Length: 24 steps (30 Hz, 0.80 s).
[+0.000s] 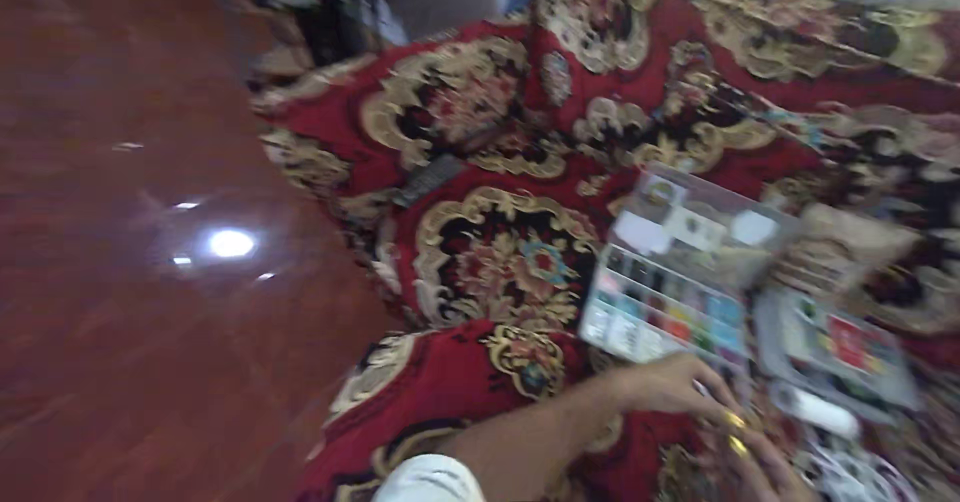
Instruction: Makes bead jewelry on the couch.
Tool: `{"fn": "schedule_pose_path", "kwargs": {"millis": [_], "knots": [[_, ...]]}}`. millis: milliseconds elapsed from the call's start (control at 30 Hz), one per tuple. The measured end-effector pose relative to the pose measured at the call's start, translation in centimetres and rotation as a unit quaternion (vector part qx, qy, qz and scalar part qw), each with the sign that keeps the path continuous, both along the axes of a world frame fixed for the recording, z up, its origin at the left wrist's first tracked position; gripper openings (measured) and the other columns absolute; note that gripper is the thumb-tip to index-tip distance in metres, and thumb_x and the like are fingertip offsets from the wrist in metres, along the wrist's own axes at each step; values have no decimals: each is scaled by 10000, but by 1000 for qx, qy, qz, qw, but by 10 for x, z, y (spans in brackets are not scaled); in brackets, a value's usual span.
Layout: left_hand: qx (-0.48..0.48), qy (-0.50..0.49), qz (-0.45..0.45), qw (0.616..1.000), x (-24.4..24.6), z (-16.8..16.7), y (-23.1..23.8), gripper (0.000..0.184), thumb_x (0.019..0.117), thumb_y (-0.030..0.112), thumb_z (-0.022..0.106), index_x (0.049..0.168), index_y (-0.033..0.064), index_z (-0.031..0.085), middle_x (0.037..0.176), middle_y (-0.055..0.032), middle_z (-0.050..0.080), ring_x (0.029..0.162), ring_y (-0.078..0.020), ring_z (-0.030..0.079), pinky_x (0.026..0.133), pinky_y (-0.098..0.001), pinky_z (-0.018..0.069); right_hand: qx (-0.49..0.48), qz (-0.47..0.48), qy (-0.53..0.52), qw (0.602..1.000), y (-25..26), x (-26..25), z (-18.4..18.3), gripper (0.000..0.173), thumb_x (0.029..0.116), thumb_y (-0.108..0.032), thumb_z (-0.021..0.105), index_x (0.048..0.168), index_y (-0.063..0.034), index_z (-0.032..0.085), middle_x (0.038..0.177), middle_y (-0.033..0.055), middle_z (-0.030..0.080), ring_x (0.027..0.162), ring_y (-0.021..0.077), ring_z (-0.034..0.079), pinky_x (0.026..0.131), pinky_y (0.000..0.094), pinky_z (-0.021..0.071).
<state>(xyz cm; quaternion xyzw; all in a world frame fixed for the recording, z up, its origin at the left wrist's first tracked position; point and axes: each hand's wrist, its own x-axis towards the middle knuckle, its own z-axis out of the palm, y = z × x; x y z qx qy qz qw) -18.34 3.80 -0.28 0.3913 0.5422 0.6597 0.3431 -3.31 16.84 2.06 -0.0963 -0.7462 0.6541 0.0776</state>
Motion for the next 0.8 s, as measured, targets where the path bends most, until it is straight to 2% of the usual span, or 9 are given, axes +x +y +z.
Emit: {"fn": "schedule_pose_path", "kwargs": {"millis": [100,300,433,500,567,633,667,733,800], "knots": [[6,3,-2,1000,-2,4,-3,135,955,32,653,1010,-84,698,930,-110,695,827,-101,639,812,-288,543,8,-12,-1,1000,-2,0,-3,224,996,-27,468,1052,-70,680,916,-16,765,717,93,726,632,258,622],[-45,-37,-22,998,-3,13,-8,127,959,52,667,1031,-48,701,957,-65,696,832,-51,639,811,-248,546,-29,-29,20,999,0,-3,-11,208,1036,-162,524,1072,-81,712,924,43,767,714,127,732,613,273,623],[-44,-43,-25,998,-7,14,-10,122,959,61,678,1022,-39,706,920,-42,700,791,-26,634,772,-224,544,-14,-33,21,999,-2,-6,-10,189,1025,-123,537,1041,-64,717,910,44,767,712,120,731,615,262,622],[-57,-19,-8,998,-13,20,-16,135,962,76,678,1032,-37,706,927,-50,697,791,-33,623,768,-229,534,3,-24,28,999,-1,-7,-6,196,1039,-123,520,1045,-66,707,932,45,769,736,121,737,628,256,625],[-109,57,39,992,-26,31,-29,180,981,124,665,1062,-29,714,982,-97,709,853,-108,649,833,-307,542,22,-29,40,999,2,-7,-4,193,1045,-153,530,1043,-108,718,981,17,776,807,99,743,657,237,620],[-197,151,112,962,-41,38,-45,206,999,146,642,1092,-14,732,1073,-160,720,989,-254,679,935,-459,525,65,-52,59,995,8,-7,-3,196,1029,-145,534,1033,-117,728,1087,-4,765,885,63,725,671,202,599],[-248,186,149,939,-45,40,-52,195,999,136,646,1091,-9,737,1088,-176,719,1035,-303,680,962,-503,513,88,-63,68,992,11,-8,-2,201,1023,-136,530,1021,-109,729,1144,-2,752,924,49,717,673,182,587],[-356,228,190,886,-50,42,-57,161,988,117,660,1074,15,750,1098,-183,714,1079,-351,670,961,-541,507,116,-82,79,987,17,-8,0,214,1012,-98,511,1002,-70,723,1186,24,734,934,35,702,663,156,563],[-435,247,178,847,-50,40,-54,153,994,109,642,1070,34,751,1106,-189,700,1085,-372,660,931,-553,517,120,-97,75,985,21,-8,1,207,1012,-86,512,1016,-57,717,1163,19,744,862,9,699,612,137,543]]}}
